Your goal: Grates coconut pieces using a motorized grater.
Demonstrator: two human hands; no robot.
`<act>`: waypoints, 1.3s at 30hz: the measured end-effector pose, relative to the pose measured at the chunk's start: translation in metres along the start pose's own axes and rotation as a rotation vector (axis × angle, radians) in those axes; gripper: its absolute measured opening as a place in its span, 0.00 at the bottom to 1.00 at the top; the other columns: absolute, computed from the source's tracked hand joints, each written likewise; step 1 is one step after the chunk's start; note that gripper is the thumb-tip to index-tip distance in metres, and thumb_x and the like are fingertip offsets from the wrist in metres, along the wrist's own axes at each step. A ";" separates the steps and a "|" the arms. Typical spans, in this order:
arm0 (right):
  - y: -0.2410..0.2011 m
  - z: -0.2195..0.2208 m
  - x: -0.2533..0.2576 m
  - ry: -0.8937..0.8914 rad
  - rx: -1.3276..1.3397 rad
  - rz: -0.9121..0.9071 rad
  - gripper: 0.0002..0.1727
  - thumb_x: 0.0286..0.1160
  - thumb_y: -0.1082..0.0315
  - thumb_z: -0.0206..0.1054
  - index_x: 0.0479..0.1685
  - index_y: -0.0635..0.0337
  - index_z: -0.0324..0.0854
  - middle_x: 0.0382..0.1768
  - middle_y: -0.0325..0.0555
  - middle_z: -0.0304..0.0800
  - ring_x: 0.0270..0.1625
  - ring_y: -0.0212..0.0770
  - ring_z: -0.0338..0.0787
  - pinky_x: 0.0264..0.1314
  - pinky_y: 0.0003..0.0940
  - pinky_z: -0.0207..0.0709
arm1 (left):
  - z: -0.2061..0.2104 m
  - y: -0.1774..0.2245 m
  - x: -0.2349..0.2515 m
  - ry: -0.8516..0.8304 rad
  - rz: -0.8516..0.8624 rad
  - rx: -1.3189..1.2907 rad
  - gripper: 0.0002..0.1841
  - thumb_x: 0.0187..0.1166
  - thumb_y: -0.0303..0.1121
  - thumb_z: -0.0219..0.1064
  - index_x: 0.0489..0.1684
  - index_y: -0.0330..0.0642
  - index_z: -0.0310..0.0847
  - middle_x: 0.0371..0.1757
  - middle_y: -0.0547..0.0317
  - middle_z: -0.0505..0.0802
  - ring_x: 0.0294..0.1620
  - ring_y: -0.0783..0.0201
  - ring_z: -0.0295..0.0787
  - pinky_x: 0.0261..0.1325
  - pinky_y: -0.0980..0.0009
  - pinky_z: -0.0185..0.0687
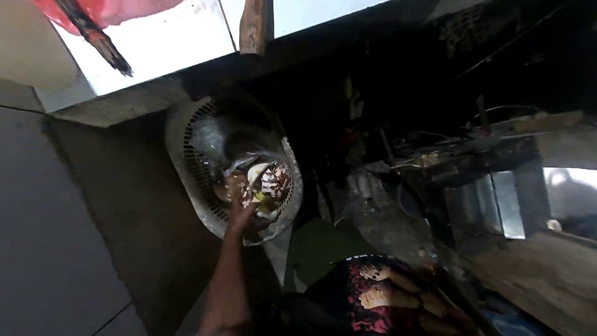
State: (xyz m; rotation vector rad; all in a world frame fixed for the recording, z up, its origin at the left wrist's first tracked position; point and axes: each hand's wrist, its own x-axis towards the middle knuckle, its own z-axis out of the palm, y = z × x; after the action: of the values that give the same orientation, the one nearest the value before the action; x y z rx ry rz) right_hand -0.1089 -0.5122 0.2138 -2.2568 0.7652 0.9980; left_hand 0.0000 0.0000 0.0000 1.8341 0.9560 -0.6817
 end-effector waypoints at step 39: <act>0.173 -0.132 0.108 0.052 0.533 -0.320 0.27 0.77 0.42 0.71 0.63 0.53 0.86 0.52 0.48 0.94 0.57 0.45 0.92 0.67 0.56 0.82 | 0.464 0.228 -0.269 -0.996 0.462 0.457 0.40 0.90 0.62 0.45 0.92 0.40 0.52 0.77 0.45 0.82 0.71 0.60 0.84 0.72 0.59 0.84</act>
State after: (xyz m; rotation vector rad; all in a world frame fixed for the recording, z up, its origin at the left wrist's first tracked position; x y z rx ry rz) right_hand -0.1047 -0.7497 0.1615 -1.8621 0.5799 0.5104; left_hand 0.0199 -0.5696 0.1239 1.6508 -0.2883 -1.3818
